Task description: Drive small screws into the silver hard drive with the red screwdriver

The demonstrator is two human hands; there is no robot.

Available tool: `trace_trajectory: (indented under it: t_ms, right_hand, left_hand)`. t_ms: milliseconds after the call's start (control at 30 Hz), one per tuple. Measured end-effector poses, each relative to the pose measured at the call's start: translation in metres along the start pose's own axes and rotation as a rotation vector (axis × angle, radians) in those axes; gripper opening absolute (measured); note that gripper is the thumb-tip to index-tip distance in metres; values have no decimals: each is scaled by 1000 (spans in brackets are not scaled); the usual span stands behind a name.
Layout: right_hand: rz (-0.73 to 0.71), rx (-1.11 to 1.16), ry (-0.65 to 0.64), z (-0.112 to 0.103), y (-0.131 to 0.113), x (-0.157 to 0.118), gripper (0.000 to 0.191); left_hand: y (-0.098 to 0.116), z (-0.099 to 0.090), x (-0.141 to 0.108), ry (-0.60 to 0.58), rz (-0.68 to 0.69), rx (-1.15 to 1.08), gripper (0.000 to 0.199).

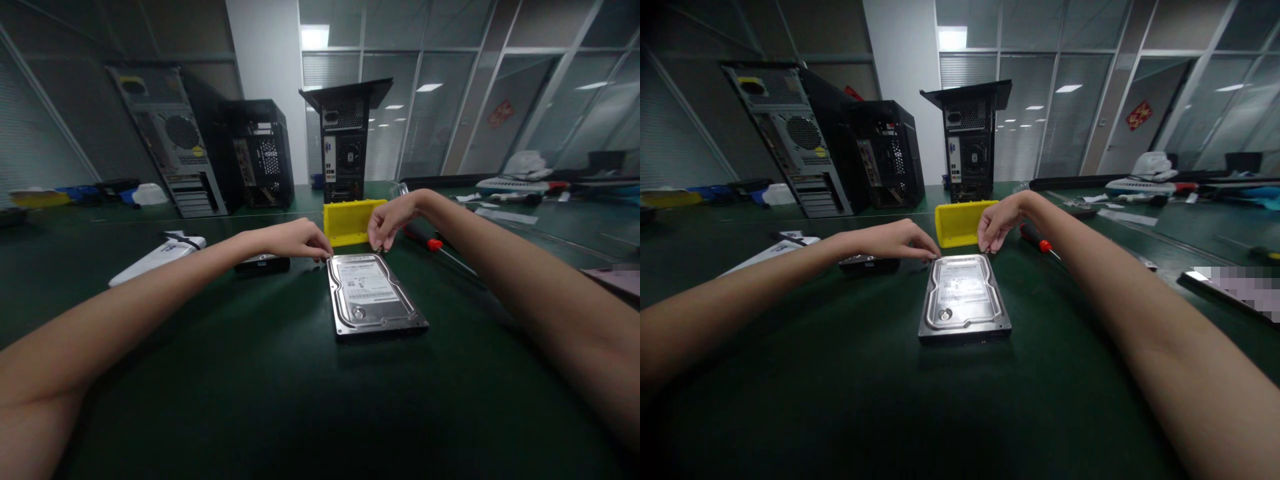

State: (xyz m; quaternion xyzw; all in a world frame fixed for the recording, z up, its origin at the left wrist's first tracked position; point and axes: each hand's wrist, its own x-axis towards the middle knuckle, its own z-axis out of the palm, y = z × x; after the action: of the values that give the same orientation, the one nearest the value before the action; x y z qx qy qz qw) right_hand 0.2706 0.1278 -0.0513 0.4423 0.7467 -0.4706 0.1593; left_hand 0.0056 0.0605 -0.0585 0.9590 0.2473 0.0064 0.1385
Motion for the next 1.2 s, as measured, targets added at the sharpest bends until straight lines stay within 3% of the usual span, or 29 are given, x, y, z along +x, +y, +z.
trace_trajectory:
  t_ms: [1200]
  right_hand:
    - [-92,50,-46,5,-6,1,21]
  left_hand:
    - [-2,0,0,-5,0,-23,28]
